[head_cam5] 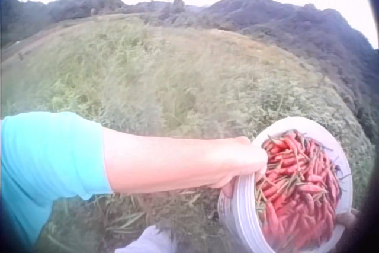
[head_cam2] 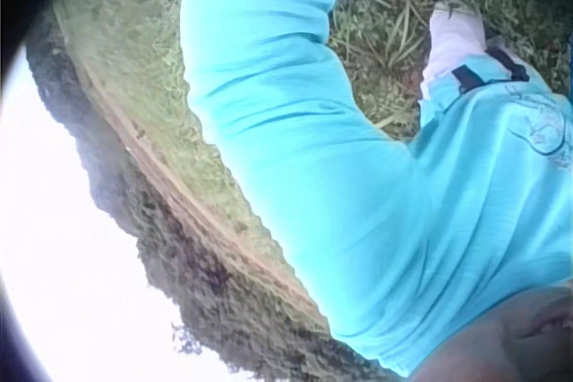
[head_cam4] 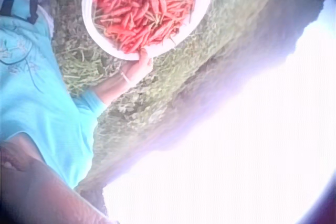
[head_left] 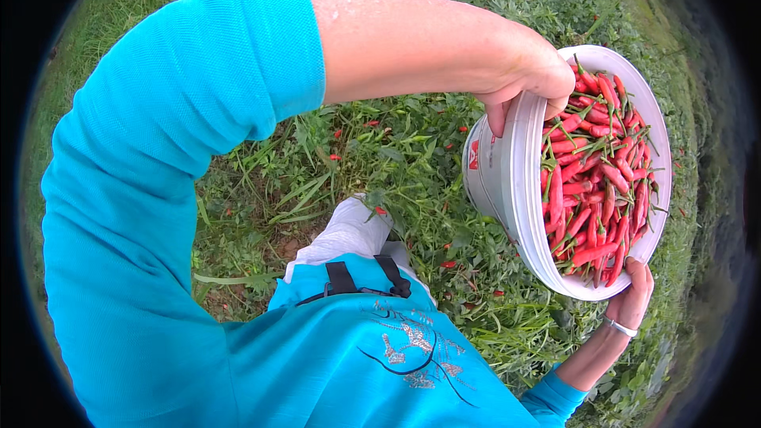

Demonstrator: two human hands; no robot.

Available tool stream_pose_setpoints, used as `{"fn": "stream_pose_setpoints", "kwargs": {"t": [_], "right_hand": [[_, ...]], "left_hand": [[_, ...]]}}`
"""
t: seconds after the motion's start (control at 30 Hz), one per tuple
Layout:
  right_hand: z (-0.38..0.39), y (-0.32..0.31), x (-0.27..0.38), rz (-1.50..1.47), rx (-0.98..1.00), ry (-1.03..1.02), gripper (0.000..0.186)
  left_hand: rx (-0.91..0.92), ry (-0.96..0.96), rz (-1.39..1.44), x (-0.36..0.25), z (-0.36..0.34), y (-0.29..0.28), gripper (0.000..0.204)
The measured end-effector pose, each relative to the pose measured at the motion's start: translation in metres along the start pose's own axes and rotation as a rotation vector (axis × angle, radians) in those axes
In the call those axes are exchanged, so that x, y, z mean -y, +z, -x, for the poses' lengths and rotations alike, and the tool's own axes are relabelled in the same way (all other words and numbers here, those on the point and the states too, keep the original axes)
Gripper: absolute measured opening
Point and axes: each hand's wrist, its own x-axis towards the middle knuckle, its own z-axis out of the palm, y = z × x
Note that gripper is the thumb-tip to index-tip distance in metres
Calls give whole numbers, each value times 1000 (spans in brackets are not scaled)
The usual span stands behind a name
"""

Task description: The person picks red chili peppers from plants by hand and places them into a white bowl on the ground. The person moves among the plants, reaches into foliage, and repeatedly adds harvested peppers to the bowl.

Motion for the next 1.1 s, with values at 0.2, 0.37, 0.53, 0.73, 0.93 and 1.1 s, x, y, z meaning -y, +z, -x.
{"fn": "stream_pose_setpoints", "kwargs": {"t": [0.2, 0.37, 0.53, 0.73, 0.93, 1.1], "right_hand": [[-9, 6, 8, -16, 130, 53, 21], [-8, 14, 8, -6, 100, 110, 21], [-4, 20, 2, -40, 138, 57, 21], [-1, 22, 1, -19, 102, -3, 23], [-2, 28, 6, -12, 142, -16, 19], [-6, 40, 15, 12, 95, 103, 22]], "left_hand": [[-8, -66, 53, 1, 6, -1, 30], [22, -66, 36, 4, 17, -7, 30], [-58, -126, -10, -10, 33, -4, 35], [234, 147, -54, 3, 57, -28, 36], [141, 160, 75, 28, 39, -25, 31], [-141, -23, 42, 32, 32, 0, 27]]}}
